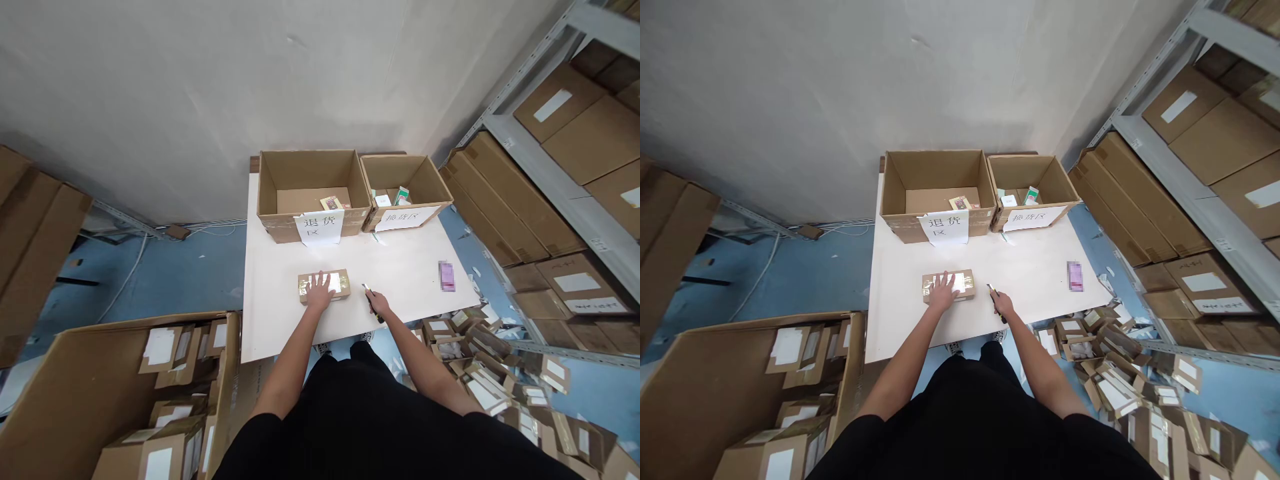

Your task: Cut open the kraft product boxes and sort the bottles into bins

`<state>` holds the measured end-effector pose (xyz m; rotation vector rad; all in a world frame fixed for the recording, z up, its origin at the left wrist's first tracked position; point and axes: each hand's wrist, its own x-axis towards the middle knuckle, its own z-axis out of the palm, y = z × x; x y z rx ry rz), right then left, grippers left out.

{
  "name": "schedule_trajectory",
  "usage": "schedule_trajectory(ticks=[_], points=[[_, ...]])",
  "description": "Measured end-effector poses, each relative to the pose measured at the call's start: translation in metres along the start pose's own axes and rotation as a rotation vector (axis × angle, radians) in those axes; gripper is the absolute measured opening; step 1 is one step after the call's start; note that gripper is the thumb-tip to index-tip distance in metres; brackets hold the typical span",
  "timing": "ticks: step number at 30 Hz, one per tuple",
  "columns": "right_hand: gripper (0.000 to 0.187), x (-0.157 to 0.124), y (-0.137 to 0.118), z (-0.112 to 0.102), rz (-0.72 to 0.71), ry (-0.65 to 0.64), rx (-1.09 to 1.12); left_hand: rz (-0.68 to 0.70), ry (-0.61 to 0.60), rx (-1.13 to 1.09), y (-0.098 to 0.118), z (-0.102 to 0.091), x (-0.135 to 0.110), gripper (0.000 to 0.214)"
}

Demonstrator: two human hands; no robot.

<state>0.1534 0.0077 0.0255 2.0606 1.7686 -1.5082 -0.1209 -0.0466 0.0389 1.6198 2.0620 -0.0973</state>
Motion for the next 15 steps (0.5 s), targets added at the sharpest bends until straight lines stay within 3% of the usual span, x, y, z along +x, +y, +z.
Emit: schedule_trajectory(ticks=[6,12,15], points=[[0.028,0.009,0.036,-0.014,0.127,0.294,0.083,0.007,-0.008,0.038,-0.036,-0.027,0.018,0.076],[0.059,0.039,0.034,-0.072,0.160,0.409,0.170,-0.032,-0.019,0.046,-0.045,-0.032,0.024,0.073],[0.067,0.038,0.019,-0.080,0.097,0.490,0.102,-0.044,-0.030,0.062,-0.041,-0.033,0.024,0.074]])
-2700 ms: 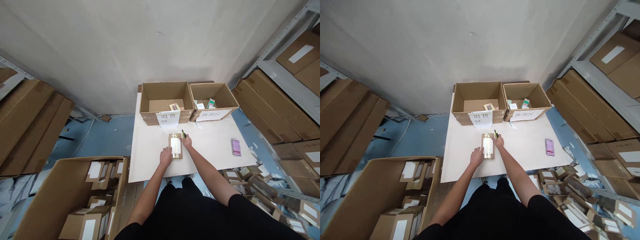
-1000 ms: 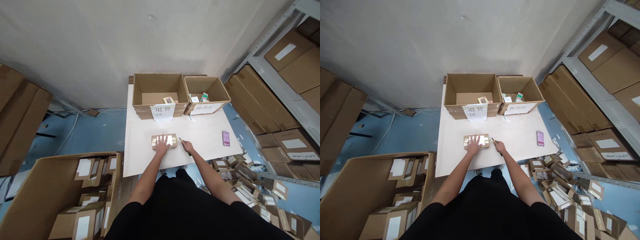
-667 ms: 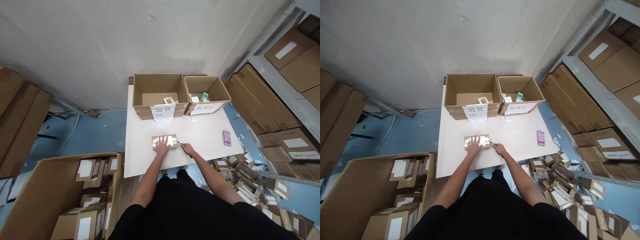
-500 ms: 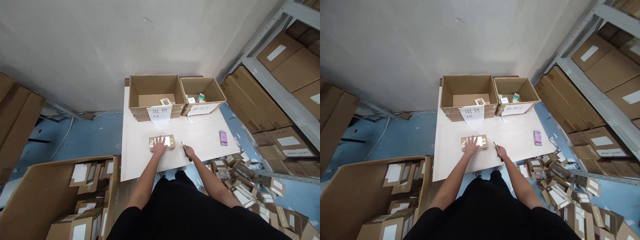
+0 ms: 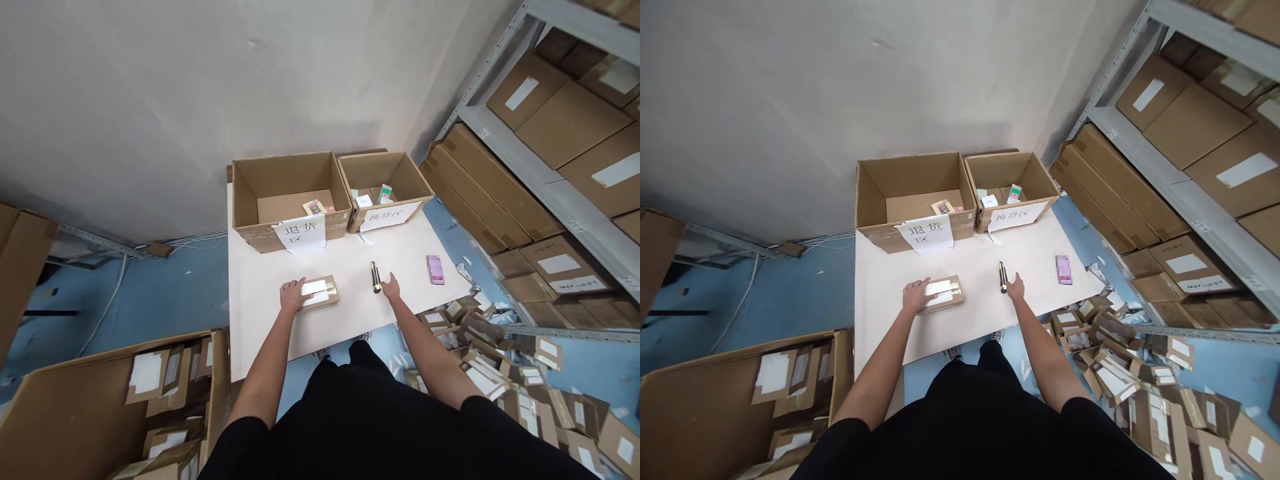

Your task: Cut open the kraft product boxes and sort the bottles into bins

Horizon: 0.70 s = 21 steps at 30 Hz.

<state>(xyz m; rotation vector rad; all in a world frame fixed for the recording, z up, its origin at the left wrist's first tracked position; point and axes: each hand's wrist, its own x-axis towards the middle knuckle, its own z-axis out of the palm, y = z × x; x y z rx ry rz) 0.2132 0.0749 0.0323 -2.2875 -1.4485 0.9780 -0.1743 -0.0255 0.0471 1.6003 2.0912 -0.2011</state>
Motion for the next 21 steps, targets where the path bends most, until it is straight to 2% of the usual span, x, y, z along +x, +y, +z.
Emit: schedule_trajectory(ticks=[3,6,7,9,11,14,18,21], points=[[0.060,-0.035,-0.018,0.023,-0.294,-0.033,-0.013,-0.062,0.009,0.013,0.013,0.003,-0.007,0.075],[0.058,-0.088,-0.035,0.065,-0.550,-0.275,0.005,-0.152,0.051,0.032,0.036,0.012,-0.020,0.078],[0.062,-0.104,-0.040,0.078,-0.630,-0.364,-0.049,-0.175,0.066,0.038,0.043,0.015,-0.024,0.078],[0.071,-0.127,-0.048,0.099,-0.707,-0.443,-0.224,-0.215,0.074,0.041,0.056,0.020,-0.030,0.079],[0.076,-0.135,-0.056,0.107,-0.727,-0.450,-0.401,-0.242,0.040,0.025,0.062,0.021,-0.031,0.080],[0.074,-0.128,-0.070,0.104,-0.723,-0.440,-0.576,-0.237,-0.040,-0.034,0.062,0.017,-0.030,0.082],[0.069,-0.114,-0.086,0.093,-0.695,-0.417,-0.675,-0.193,-0.062,-0.134,0.059,0.014,-0.030,0.071],[0.062,-0.114,-0.087,0.093,-0.638,-0.371,-0.670,-0.123,-0.088,-0.263,0.057,0.018,-0.034,0.073]])
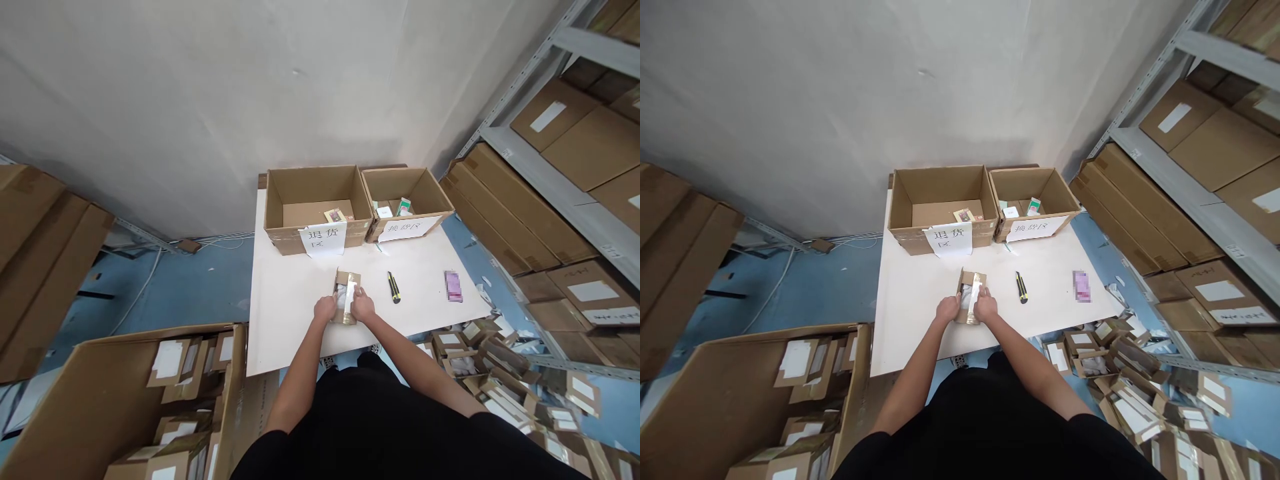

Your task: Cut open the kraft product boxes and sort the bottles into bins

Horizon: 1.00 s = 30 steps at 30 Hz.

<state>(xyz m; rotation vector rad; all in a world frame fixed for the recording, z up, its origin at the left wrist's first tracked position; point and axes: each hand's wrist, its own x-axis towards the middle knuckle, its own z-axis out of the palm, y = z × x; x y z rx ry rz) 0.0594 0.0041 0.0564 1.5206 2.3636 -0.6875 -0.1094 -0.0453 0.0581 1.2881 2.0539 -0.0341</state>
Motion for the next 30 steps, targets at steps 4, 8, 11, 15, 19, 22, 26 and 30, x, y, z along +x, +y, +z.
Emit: schedule_trajectory(ticks=[4,8,11,15,19,22,26,30], points=[[0.074,-0.005,-0.005,0.020,0.085,0.007,0.099,0.032,-0.026,-0.080,-0.007,0.005,-0.005,0.057],[0.101,-0.001,-0.010,0.048,0.149,0.075,0.265,0.016,-0.026,-0.096,-0.013,0.006,-0.006,0.041],[0.105,0.006,-0.002,0.065,0.131,0.183,0.445,0.002,-0.027,-0.102,-0.016,0.005,-0.005,0.042],[0.108,0.012,0.025,0.075,0.025,0.210,0.692,0.006,-0.029,-0.102,-0.014,0.005,-0.002,0.041],[0.108,0.011,0.046,0.073,-0.045,0.170,0.895,0.018,-0.028,-0.105,-0.008,0.008,0.001,0.038],[0.103,0.006,0.048,0.066,-0.028,0.178,1.033,0.023,-0.021,-0.115,-0.006,0.009,0.003,0.038],[0.084,-0.004,0.047,0.054,-0.021,0.132,1.291,0.016,-0.013,-0.157,-0.016,0.006,0.008,0.036],[0.076,-0.009,0.050,0.056,0.047,0.194,1.367,0.059,-0.022,-0.267,-0.036,0.004,0.009,0.043]])
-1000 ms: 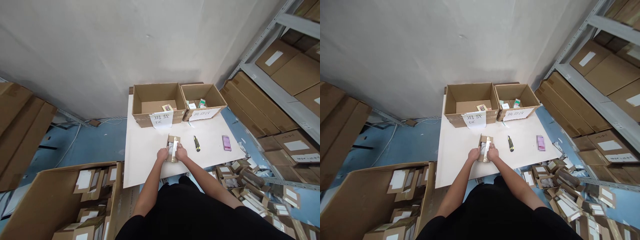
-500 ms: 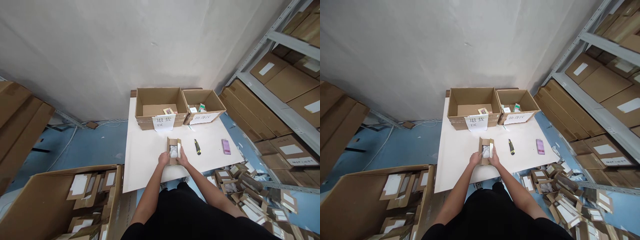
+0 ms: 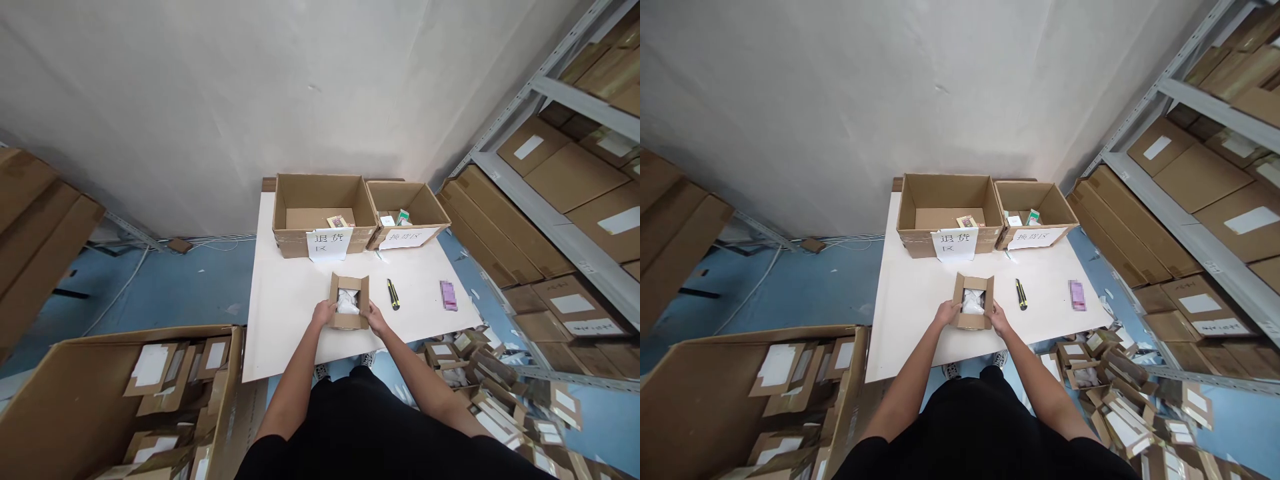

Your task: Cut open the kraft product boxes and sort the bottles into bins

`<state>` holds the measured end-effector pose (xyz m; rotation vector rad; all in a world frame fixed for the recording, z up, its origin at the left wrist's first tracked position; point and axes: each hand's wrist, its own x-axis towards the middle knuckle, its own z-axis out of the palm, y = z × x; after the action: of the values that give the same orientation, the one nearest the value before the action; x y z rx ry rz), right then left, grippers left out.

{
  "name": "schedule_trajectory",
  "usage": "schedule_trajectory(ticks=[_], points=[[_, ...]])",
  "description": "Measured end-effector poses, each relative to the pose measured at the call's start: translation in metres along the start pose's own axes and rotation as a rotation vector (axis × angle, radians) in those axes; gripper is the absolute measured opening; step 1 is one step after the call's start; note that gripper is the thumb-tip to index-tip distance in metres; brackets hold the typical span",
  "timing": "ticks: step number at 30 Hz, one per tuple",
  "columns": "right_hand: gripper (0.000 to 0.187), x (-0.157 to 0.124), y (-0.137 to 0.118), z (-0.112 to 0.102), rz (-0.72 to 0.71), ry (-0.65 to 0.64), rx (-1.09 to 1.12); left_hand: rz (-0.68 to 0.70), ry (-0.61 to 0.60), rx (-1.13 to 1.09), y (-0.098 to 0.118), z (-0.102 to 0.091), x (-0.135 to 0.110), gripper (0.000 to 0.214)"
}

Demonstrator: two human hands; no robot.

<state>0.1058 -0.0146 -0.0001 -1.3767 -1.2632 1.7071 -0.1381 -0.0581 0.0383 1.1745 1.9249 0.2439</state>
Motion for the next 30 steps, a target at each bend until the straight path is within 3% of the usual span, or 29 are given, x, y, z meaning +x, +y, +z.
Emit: schedule_trajectory(ticks=[2,5,8,11,15,20,25,30], points=[[0.086,-0.002,0.006,-0.002,-0.016,0.085,-0.033,-0.030,0.044,-0.084,-0.007,0.001,-0.005,0.058],[0.098,-0.007,0.013,-0.007,-0.082,0.199,-0.267,-0.104,0.222,-0.064,-0.007,0.010,-0.015,0.079],[0.073,-0.015,0.009,-0.011,-0.156,0.232,-0.686,0.079,0.337,0.143,0.005,0.017,-0.019,0.062],[0.047,-0.019,-0.007,-0.008,-0.244,0.078,-1.067,0.286,0.173,0.299,0.020,0.019,-0.017,0.043],[0.051,-0.009,-0.031,0.012,-0.236,-0.069,-1.350,0.285,0.022,0.374,0.028,0.023,-0.015,0.035],[0.073,0.016,-0.048,0.036,0.005,0.032,-1.438,0.290,-0.014,0.188,0.025,0.025,-0.021,0.048],[0.091,0.038,-0.057,0.038,-0.005,0.089,-1.412,0.352,-0.113,0.083,0.013,0.018,-0.025,0.037],[0.101,0.064,-0.066,0.034,0.094,0.018,-1.408,0.359,-0.175,0.127,0.003,0.022,-0.032,0.043]])
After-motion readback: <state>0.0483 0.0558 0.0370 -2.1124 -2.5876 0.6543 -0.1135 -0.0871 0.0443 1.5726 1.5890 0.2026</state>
